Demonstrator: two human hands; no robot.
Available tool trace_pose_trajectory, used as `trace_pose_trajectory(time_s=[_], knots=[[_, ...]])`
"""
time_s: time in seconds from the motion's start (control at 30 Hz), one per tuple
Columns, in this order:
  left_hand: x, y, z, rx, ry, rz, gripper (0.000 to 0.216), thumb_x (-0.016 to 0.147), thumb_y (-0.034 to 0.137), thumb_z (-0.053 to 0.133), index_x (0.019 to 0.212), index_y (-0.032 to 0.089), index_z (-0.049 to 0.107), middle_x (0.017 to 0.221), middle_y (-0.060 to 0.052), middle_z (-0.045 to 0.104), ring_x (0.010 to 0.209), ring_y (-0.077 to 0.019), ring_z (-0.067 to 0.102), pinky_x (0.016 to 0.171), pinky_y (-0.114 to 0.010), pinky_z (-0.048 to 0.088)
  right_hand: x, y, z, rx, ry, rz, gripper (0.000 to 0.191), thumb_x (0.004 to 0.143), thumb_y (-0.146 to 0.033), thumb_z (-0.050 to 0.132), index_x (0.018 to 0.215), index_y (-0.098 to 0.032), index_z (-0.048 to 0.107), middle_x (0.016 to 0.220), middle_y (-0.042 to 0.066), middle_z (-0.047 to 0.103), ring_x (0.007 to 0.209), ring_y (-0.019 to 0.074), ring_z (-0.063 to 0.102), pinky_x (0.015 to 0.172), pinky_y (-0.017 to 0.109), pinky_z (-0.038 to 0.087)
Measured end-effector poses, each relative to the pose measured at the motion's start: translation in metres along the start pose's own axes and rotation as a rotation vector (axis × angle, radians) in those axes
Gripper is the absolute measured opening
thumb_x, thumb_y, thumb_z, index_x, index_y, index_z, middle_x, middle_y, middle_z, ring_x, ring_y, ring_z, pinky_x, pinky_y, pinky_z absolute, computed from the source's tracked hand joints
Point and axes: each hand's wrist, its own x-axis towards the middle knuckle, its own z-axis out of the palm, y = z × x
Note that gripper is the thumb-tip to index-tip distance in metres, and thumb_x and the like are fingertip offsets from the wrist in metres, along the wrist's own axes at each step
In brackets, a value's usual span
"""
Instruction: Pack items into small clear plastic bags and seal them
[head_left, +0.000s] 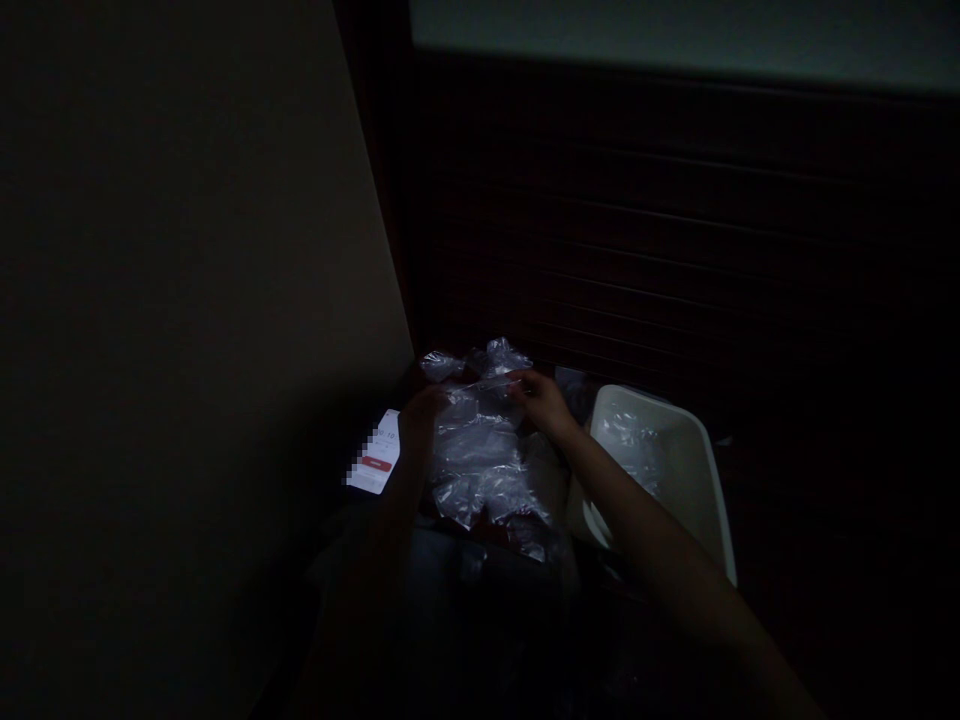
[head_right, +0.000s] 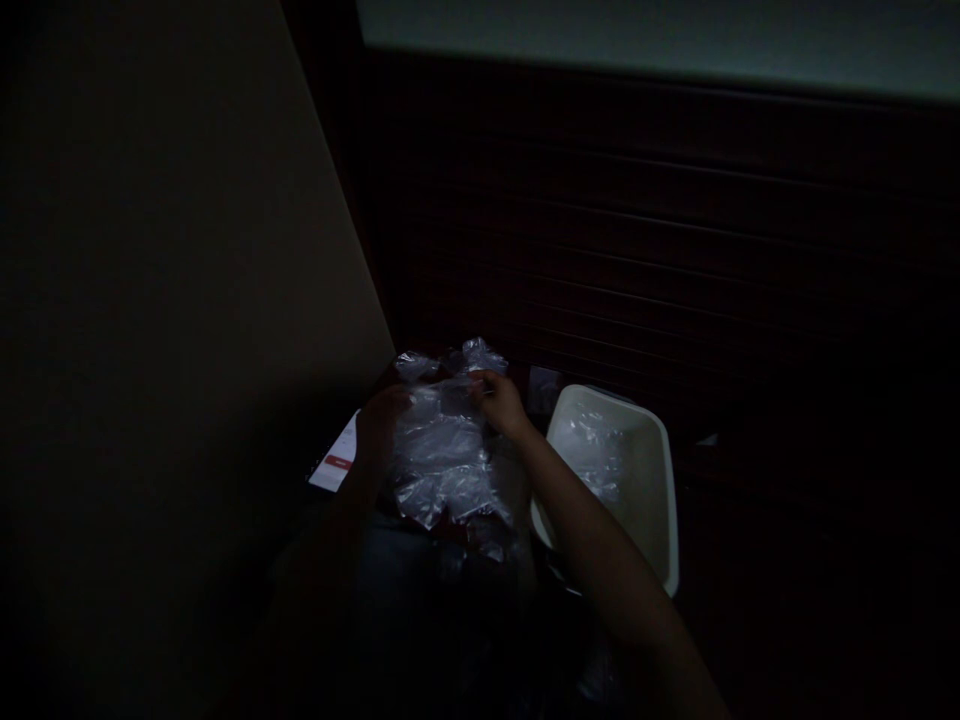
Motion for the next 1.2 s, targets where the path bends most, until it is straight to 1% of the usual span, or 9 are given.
trace_pose_trajectory(time_s=[0.17, 0.33, 0.53, 0.7, 0.77, 0.87, 1.0, 1.1, 1.2], knots=[[0.001, -0.002, 0.001, 0.192, 0.024, 0.082, 0.026, 0.069, 0.031, 0.064, 0.092, 0.019, 0.068, 0.097, -0.006, 0.068, 0.093, -0.021, 0.062, 0.087, -0.036, 0.046, 0.0, 0.004, -0.001, -0.157, 0.051, -0.113, 0.021, 0.071, -0.023, 0.053, 0.087, -0.014, 0.065, 0.087, 0.008, 0.065, 0.078, 0.0177, 0.059, 0.072, 0.031, 0.045], [-0.002, 0.0, 0.002, 0.242, 0.021, 0.198, 0.021, 0.073, 0.032, 0.059, 0.086, 0.018, 0.068, 0.094, -0.006, 0.069, 0.091, -0.0206, 0.062, 0.084, -0.035, 0.048, -0.001, 0.003, -0.003, -0.24, 0.085, -0.16, 0.016, 0.073, -0.022, 0.053, 0.079, -0.015, 0.066, 0.084, 0.008, 0.064, 0.08, 0.0187, 0.058, 0.076, 0.032, 0.044], [0.003, -0.006, 0.0, 0.268, 0.028, 0.178, 0.011, 0.071, 0.026, 0.061, 0.077, 0.018, 0.066, 0.085, -0.006, 0.068, 0.087, -0.0222, 0.062, 0.082, -0.038, 0.049, -0.001, 0.002, -0.003, -0.227, 0.12, -0.192, 0.014, 0.073, -0.024, 0.054, 0.074, -0.016, 0.066, 0.086, 0.008, 0.06, 0.086, 0.0197, 0.056, 0.081, 0.035, 0.043], [0.004, -0.005, 0.0, 0.207, 0.059, 0.266, 0.012, 0.069, 0.028, 0.063, 0.076, 0.019, 0.063, 0.113, -0.008, 0.059, 0.103, -0.0219, 0.055, 0.085, -0.035, 0.047, 0.0, 0.0, -0.002, -0.159, 0.167, -0.137, 0.013, 0.071, -0.028, 0.057, 0.072, -0.017, 0.065, 0.108, 0.01, 0.056, 0.103, 0.0213, 0.051, 0.094, 0.038, 0.036], [0.004, -0.003, 0.0, 0.148, 0.024, 0.239, 0.014, 0.069, 0.03, 0.063, 0.078, 0.019, 0.062, 0.114, -0.008, 0.058, 0.106, -0.0216, 0.053, 0.087, -0.034, 0.045, -0.001, -0.002, -0.002, -0.124, 0.153, -0.104, 0.014, 0.071, -0.029, 0.056, 0.071, -0.017, 0.063, 0.108, 0.01, 0.057, 0.104, 0.021, 0.052, 0.095, 0.037, 0.035], [0.002, 0.0, 0.0, 0.072, 0.02, 0.105, 0.017, 0.069, 0.033, 0.063, 0.078, 0.018, 0.062, 0.091, -0.005, 0.064, 0.091, -0.0193, 0.058, 0.082, -0.032, 0.045, -0.001, -0.006, -0.001, -0.037, 0.08, -0.034, 0.015, 0.071, -0.031, 0.054, 0.072, -0.017, 0.06, 0.088, 0.006, 0.062, 0.087, 0.0184, 0.056, 0.084, 0.034, 0.041], [-0.002, 0.005, 0.003, -0.019, 0.069, 0.022, 0.019, 0.069, 0.032, 0.065, 0.077, 0.017, 0.058, 0.069, -0.001, 0.06, 0.067, -0.0133, 0.057, 0.063, -0.025, 0.045, -0.004, -0.013, -0.001, 0.046, 0.038, 0.007, 0.017, 0.069, -0.034, 0.054, 0.071, -0.017, 0.055, 0.07, 0.001, 0.059, 0.066, 0.0135, 0.053, 0.064, 0.027, 0.042], [-0.004, 0.009, 0.004, -0.063, 0.033, -0.025, 0.019, 0.072, 0.034, 0.061, 0.078, 0.017, 0.054, 0.061, 0.002, 0.056, 0.054, -0.0096, 0.052, 0.051, -0.021, 0.041, -0.006, -0.017, 0.0, 0.074, 0.011, 0.033, 0.021, 0.069, -0.038, 0.055, 0.074, -0.017, 0.055, 0.062, -0.001, 0.053, 0.056, 0.0106, 0.046, 0.053, 0.023, 0.037], [-0.003, 0.009, 0.004, -0.084, 0.051, -0.071, 0.02, 0.072, 0.035, 0.061, 0.079, 0.018, 0.054, 0.065, 0.002, 0.057, 0.053, -0.0082, 0.051, 0.047, -0.019, 0.04, -0.007, -0.016, 0.001, 0.105, -0.03, 0.059, 0.025, 0.068, -0.04, 0.056, 0.077, -0.017, 0.054, 0.059, -0.003, 0.049, 0.051, 0.0092, 0.043, 0.048, 0.022, 0.033]])
